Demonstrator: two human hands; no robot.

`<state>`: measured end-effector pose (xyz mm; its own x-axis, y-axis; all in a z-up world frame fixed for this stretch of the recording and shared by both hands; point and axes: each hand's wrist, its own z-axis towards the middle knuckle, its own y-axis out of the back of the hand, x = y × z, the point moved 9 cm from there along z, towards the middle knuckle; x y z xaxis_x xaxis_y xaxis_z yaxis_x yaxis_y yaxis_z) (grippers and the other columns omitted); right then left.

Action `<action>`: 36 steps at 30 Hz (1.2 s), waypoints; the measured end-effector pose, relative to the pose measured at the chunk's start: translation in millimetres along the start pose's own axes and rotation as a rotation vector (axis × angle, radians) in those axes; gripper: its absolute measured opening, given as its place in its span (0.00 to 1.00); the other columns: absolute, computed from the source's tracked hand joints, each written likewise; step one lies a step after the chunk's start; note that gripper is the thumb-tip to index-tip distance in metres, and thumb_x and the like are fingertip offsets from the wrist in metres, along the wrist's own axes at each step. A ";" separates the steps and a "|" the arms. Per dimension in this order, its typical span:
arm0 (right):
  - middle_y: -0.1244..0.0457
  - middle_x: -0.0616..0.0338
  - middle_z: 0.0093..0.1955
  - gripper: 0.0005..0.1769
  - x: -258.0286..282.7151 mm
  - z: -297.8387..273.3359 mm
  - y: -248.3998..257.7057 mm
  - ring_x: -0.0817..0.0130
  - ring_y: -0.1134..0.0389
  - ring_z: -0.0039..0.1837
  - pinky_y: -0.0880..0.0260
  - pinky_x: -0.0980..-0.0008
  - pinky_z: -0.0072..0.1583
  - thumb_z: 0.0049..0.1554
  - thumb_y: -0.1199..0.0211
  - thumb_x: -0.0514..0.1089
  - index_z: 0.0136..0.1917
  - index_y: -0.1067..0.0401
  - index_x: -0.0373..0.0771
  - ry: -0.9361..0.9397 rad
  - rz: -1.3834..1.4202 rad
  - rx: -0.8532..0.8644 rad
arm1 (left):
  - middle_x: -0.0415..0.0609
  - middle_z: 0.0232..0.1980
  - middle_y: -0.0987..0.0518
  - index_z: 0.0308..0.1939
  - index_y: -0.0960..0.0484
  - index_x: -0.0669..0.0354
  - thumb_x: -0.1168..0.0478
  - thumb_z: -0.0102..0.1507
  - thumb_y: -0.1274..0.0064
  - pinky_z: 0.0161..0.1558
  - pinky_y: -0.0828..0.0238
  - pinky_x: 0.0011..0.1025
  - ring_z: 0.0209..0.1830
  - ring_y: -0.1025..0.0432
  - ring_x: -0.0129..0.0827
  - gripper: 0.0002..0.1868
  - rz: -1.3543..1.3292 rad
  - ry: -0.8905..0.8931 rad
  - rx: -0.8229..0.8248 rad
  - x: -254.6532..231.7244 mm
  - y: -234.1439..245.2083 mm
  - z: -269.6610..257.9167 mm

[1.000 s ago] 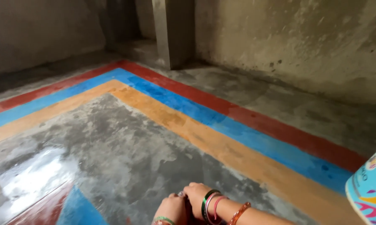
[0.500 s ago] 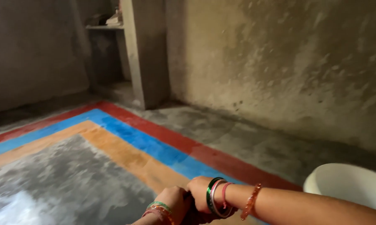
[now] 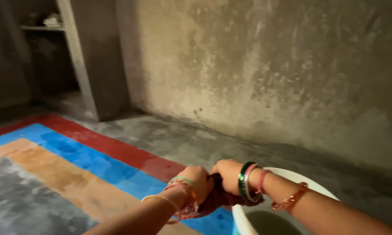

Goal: The person wipes a painted concrete floor with a cloth, moving along the edges and across the center of a multi-colored pattern. The person dips the cloth into a bucket of water near the end.

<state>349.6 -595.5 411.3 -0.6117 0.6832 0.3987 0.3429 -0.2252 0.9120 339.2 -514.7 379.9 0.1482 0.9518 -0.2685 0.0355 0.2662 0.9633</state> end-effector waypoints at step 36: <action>0.33 0.39 0.61 0.23 -505.1 99.2 -278.8 0.48 0.32 0.66 0.34 0.53 0.67 0.59 0.53 0.47 0.57 0.21 0.38 -0.434 0.019 0.063 | 0.50 0.64 0.20 0.55 0.13 0.46 0.52 0.66 0.46 0.62 0.28 0.46 0.66 0.27 0.49 0.16 0.120 0.335 0.270 -74.2 -347.4 230.4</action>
<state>633.8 -808.9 -53.9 -0.2533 0.9108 0.3261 0.4024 -0.2073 0.8917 543.6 -712.9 66.4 -0.1599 0.9822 -0.0987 0.3011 0.1438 0.9427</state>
